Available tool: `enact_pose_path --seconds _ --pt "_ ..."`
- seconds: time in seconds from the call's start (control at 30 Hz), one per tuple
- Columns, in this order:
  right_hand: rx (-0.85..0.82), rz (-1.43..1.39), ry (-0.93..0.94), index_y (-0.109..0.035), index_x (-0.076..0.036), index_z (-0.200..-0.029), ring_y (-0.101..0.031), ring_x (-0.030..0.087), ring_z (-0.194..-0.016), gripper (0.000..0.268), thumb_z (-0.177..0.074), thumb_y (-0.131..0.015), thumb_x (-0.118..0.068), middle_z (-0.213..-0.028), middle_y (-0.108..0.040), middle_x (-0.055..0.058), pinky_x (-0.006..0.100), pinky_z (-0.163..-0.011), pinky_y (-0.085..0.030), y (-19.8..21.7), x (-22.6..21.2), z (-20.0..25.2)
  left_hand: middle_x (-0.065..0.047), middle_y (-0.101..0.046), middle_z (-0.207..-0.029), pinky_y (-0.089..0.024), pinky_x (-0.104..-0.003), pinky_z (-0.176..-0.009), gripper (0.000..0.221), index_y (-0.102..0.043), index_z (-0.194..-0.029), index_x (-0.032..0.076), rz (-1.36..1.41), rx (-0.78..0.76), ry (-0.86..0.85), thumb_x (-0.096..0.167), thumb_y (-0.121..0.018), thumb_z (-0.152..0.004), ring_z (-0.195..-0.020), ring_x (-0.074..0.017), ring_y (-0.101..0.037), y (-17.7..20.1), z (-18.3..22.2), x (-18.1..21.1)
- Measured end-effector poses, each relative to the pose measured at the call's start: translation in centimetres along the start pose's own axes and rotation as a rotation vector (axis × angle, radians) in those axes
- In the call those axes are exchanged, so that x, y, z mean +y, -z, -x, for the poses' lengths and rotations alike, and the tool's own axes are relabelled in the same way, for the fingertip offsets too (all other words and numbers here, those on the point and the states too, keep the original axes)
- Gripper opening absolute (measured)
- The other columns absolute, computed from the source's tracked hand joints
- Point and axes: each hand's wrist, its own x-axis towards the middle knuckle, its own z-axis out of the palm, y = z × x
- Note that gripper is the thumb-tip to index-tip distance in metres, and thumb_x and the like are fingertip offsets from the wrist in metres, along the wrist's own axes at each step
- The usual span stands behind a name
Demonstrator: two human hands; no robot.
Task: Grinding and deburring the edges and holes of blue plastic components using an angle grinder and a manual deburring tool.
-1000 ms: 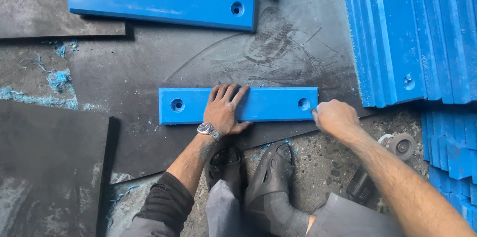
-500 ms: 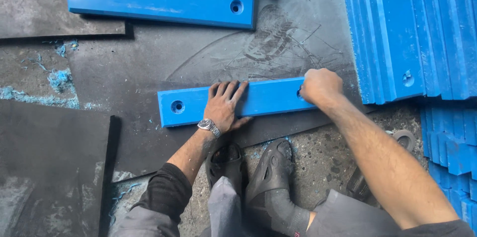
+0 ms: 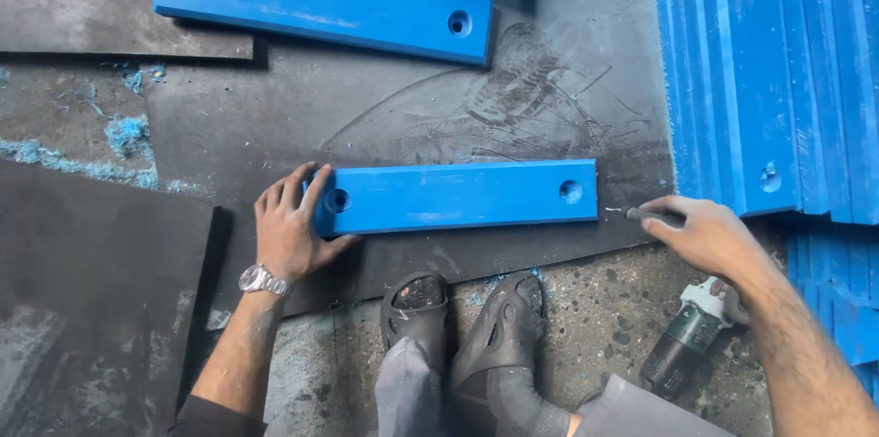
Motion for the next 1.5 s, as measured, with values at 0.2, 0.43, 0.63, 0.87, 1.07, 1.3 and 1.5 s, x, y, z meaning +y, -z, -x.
enact_pose_path --seconds 0.2,0.43,0.63,0.87,1.07,1.3,1.5 --pt "-0.044 -0.115 0.018 -0.073 -0.032 -0.126 -0.077 0.025 -0.098 0.042 -0.087 -0.070 -0.046 -0.106 -0.079 0.010 0.039 -0.091 -0.058 -0.6 -7.1 3.0 -0.020 -0.051 -0.142 -0.044 -0.056 -0.099 0.105 -0.052 -0.146 0.018 0.089 0.092 -0.019 0.049 -0.092 -0.054 -0.120 -0.0432 -0.050 -2.9 -0.1 4.0" --pt "0.138 -0.122 0.536 -0.075 -0.025 -0.114 -0.071 0.032 -0.084 0.035 -0.081 -0.077 -0.038 -0.094 -0.074 0.010 0.045 -0.074 -0.057 -5.2 -13.1 1.9 -0.019 -0.049 -0.149 -0.046 -0.052 -0.105 0.108 -0.046 -0.151 0.011 0.365 0.148 -0.091 0.040 -0.093 -0.058 -0.126 -0.0423 -0.050 -5.8 -1.0 8.2" --pt "0.232 -0.042 0.622 -0.077 -0.027 -0.113 -0.069 0.034 -0.080 0.027 -0.086 -0.073 -0.030 -0.089 -0.067 0.011 0.047 -0.067 -0.056 -2.5 -23.2 2.6 -0.013 -0.051 -0.149 -0.042 -0.051 -0.105 0.112 -0.043 -0.152 0.010 0.439 0.056 -0.136 0.047 -0.092 -0.058 -0.126 -0.0359 -0.053 -5.6 -1.3 5.5" --pt "0.197 0.225 0.743 -0.076 -0.021 -0.107 -0.069 0.036 -0.081 0.023 -0.089 -0.071 -0.034 -0.090 -0.065 0.016 0.051 -0.067 -0.055 -2.9 -27.1 -0.8 -0.011 -0.054 -0.147 -0.044 -0.049 -0.103 0.106 -0.046 -0.151 0.012 0.432 0.074 -0.121 0.059 -0.086 -0.064 -0.124 -0.0337 -0.055 -6.2 -0.9 5.3" --pt "0.248 0.366 0.799 -0.077 -0.016 -0.102 -0.071 0.036 -0.080 0.026 -0.090 -0.068 -0.037 -0.089 -0.070 0.017 0.051 -0.064 -0.056 -1.9 -26.7 -1.6 -0.011 -0.055 -0.146 -0.044 -0.049 -0.104 0.103 -0.048 -0.150 0.012 0.431 0.125 -0.145 0.060 -0.084 -0.066 -0.125 -0.0337 -0.055 -6.5 -0.7 5.2" --pt "0.185 0.344 0.515 -0.076 -0.015 -0.098 -0.072 0.034 -0.071 0.030 -0.091 -0.066 -0.043 -0.079 -0.074 0.014 0.050 -0.061 -0.057 -4.4 -25.1 2.1 -0.012 -0.055 -0.145 -0.043 -0.050 -0.102 0.104 -0.048 -0.149 0.012 0.406 0.114 -0.126 0.062 -0.084 -0.064 -0.122 -0.0334 -0.054 -7.0 -0.7 5.5" --pt "0.173 0.248 0.440 -0.075 -0.010 -0.090 -0.073 0.037 -0.071 0.026 -0.091 -0.067 -0.034 -0.077 -0.073 0.017 0.051 -0.063 -0.058 -7.4 -29.3 4.0 -0.012 -0.055 -0.146 -0.042 -0.051 -0.103 0.102 -0.049 -0.148 0.013 0.398 0.139 -0.121 0.057 -0.084 -0.062 -0.125 -0.0340 -0.054 -7.2 -0.7 5.7"
